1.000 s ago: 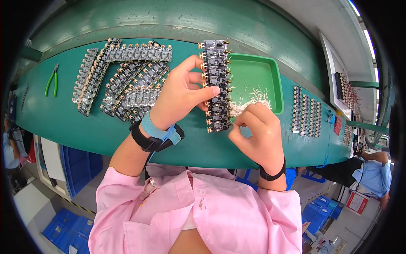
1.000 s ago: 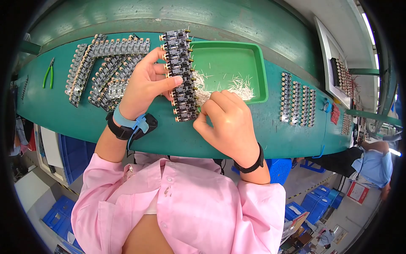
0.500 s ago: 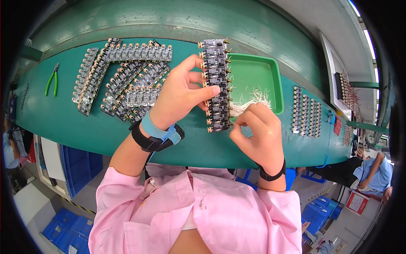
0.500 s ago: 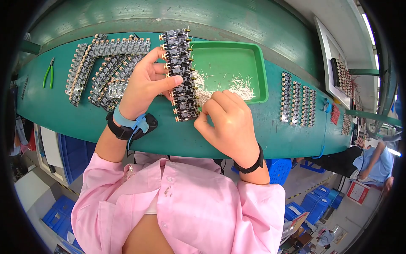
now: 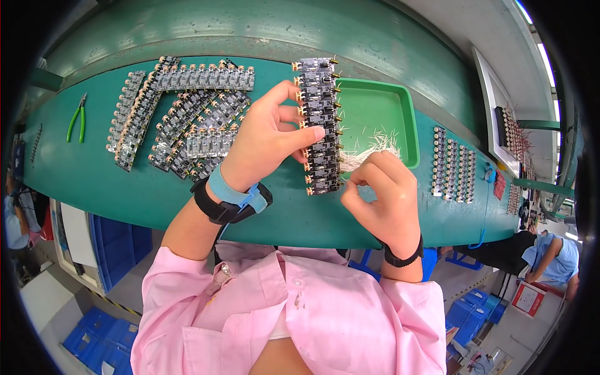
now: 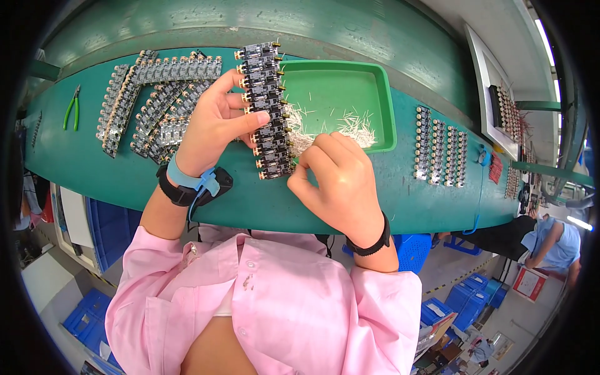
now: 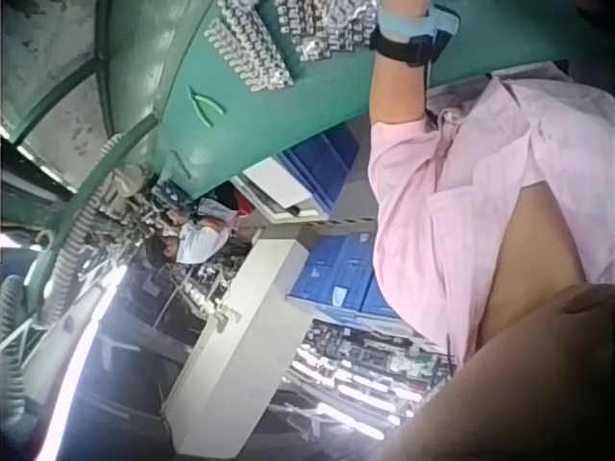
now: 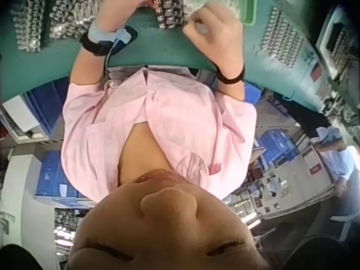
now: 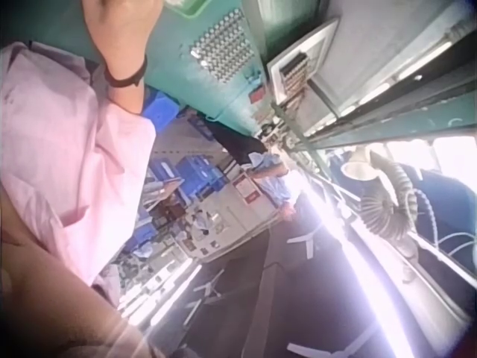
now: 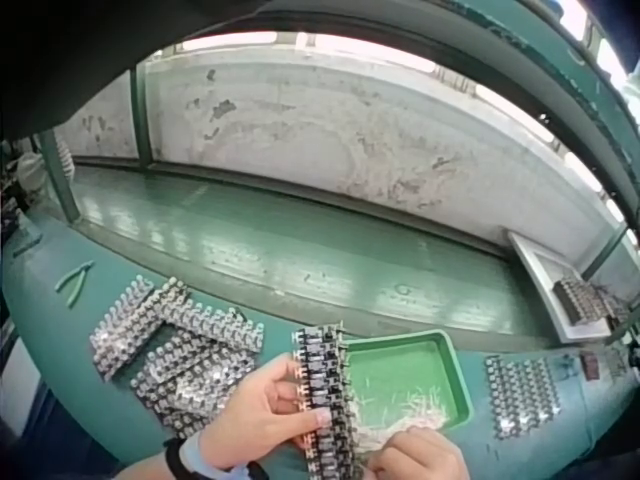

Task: The person picks up a circuit board strip and inserts small pins into it by hand. After filling the strip, the person places it on the table and removes a wrist strap.

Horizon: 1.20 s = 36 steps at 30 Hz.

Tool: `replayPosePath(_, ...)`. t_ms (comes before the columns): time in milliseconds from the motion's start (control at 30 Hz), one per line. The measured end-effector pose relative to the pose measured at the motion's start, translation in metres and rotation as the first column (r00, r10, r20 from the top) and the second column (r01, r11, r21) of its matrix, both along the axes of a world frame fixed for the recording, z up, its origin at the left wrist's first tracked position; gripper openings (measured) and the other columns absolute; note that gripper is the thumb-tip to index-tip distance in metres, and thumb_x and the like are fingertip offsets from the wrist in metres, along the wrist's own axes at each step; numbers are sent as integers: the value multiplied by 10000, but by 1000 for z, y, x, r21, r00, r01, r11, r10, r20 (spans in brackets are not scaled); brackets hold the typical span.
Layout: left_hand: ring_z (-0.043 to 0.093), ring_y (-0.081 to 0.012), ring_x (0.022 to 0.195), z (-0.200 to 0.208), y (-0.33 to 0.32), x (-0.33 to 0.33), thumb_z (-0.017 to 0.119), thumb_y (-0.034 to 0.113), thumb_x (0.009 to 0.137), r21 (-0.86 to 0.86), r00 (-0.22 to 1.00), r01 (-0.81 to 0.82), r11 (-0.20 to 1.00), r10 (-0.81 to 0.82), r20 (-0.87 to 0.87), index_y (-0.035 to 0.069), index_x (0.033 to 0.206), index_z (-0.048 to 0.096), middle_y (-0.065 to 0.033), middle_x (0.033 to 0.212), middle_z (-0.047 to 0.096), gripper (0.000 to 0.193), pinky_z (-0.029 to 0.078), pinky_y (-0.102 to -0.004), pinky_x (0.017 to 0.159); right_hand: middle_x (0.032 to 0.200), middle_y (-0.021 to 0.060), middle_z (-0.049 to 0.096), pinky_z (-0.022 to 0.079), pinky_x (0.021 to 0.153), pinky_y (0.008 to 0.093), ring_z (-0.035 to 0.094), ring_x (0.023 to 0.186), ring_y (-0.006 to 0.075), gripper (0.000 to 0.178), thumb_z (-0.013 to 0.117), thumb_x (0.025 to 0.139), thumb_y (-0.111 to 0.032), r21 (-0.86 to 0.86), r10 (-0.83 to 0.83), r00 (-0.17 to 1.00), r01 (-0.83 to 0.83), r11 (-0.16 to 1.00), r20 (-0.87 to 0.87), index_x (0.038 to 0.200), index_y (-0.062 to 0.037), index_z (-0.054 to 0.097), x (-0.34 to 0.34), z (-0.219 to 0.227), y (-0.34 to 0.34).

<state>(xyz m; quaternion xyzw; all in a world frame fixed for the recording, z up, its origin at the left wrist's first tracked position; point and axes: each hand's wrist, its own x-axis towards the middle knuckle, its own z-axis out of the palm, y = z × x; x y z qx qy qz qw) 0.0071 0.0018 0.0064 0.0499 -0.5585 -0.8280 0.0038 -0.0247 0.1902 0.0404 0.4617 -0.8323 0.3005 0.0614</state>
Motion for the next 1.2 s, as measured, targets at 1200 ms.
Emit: replayPosePath(1200, 581, -104, 601, -4, -1, -1, 653, 47, 757, 44, 1000, 17, 999, -16, -20, 23, 1025, 441, -92, 821, 626, 343, 495, -217, 468, 677, 70, 503, 409, 551, 254, 499, 595, 171, 95, 586, 675, 76, -63, 10, 957, 9, 998, 289, 714, 18, 523, -11, -6, -1)
